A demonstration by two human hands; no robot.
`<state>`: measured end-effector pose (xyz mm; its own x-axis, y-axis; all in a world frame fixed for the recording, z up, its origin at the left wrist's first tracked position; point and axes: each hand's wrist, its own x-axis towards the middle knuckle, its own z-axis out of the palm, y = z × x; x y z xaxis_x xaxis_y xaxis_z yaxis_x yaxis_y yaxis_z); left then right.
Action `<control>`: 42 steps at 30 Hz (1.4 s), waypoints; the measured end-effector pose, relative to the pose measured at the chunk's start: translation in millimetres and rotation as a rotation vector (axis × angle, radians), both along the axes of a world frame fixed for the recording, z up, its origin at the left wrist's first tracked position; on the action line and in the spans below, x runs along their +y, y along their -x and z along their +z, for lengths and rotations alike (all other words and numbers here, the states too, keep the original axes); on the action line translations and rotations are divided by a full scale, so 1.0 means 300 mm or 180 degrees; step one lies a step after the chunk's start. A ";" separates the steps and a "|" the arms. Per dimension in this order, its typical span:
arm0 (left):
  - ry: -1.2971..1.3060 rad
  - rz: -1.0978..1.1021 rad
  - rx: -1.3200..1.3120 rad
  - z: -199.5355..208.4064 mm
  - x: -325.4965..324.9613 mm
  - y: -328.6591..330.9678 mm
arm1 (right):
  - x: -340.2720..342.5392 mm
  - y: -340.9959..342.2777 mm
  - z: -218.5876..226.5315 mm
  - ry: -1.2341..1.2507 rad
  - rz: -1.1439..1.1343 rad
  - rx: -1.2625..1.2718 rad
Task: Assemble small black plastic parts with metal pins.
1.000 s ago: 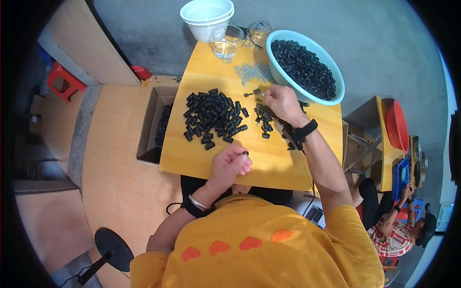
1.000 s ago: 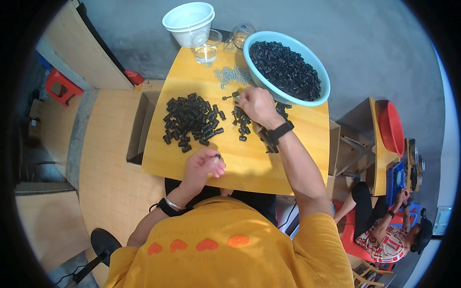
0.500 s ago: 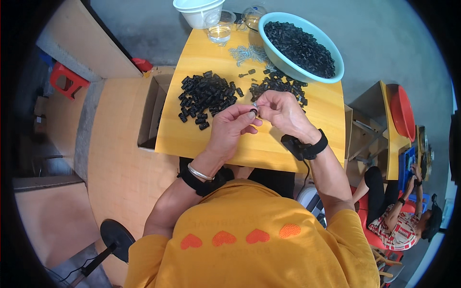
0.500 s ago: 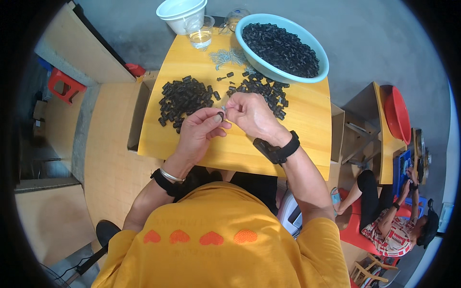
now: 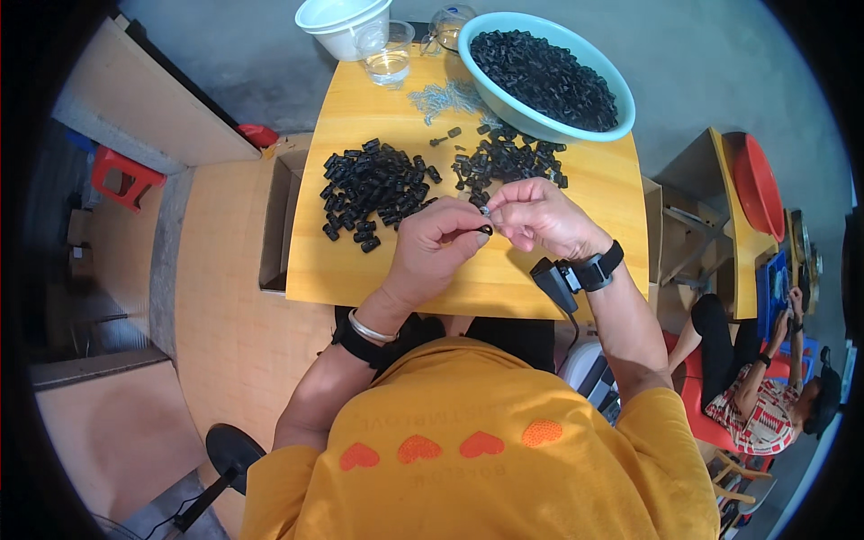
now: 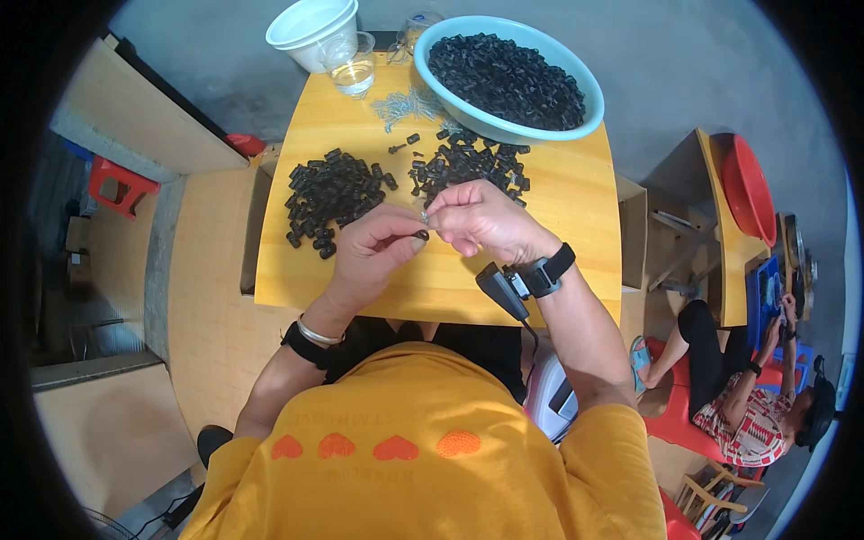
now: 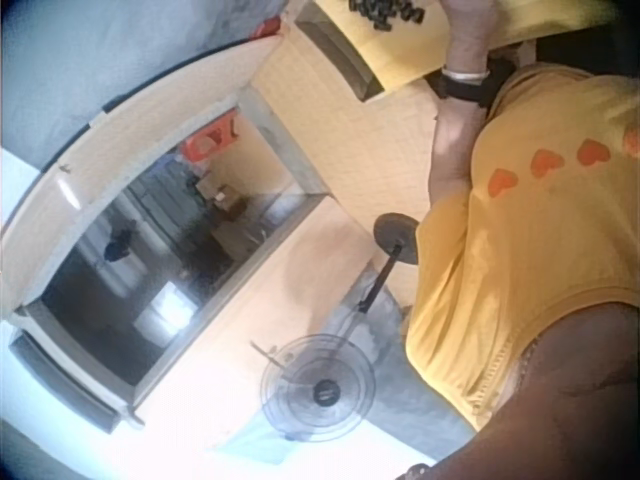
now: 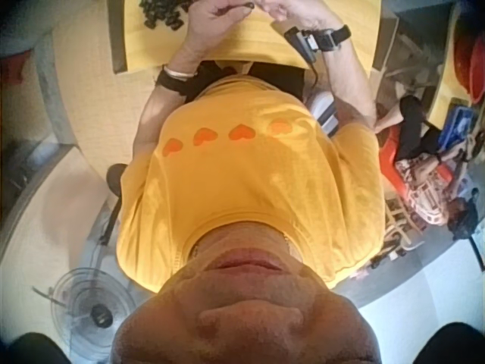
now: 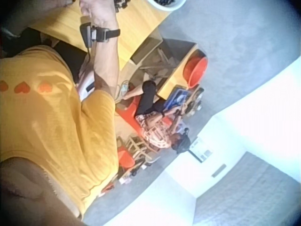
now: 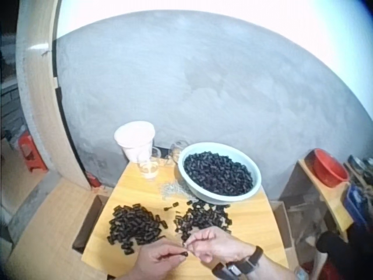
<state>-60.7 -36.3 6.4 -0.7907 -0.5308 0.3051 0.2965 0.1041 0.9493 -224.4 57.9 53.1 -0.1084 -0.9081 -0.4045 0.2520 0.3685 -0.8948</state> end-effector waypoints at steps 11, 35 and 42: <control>-0.2081 -0.0274 -0.0460 -0.048 0.007 0.085 | 0.031 0.006 -0.071 0.0107 -0.0776 0.0558; -0.2233 0.0348 -0.1042 -0.112 0.005 0.054 | 0.052 0.144 -0.185 -0.0431 -0.1045 0.2485; -0.2238 0.0322 -0.1046 -0.109 0.000 0.051 | 0.009 0.109 -0.178 -0.0017 -0.0868 0.3132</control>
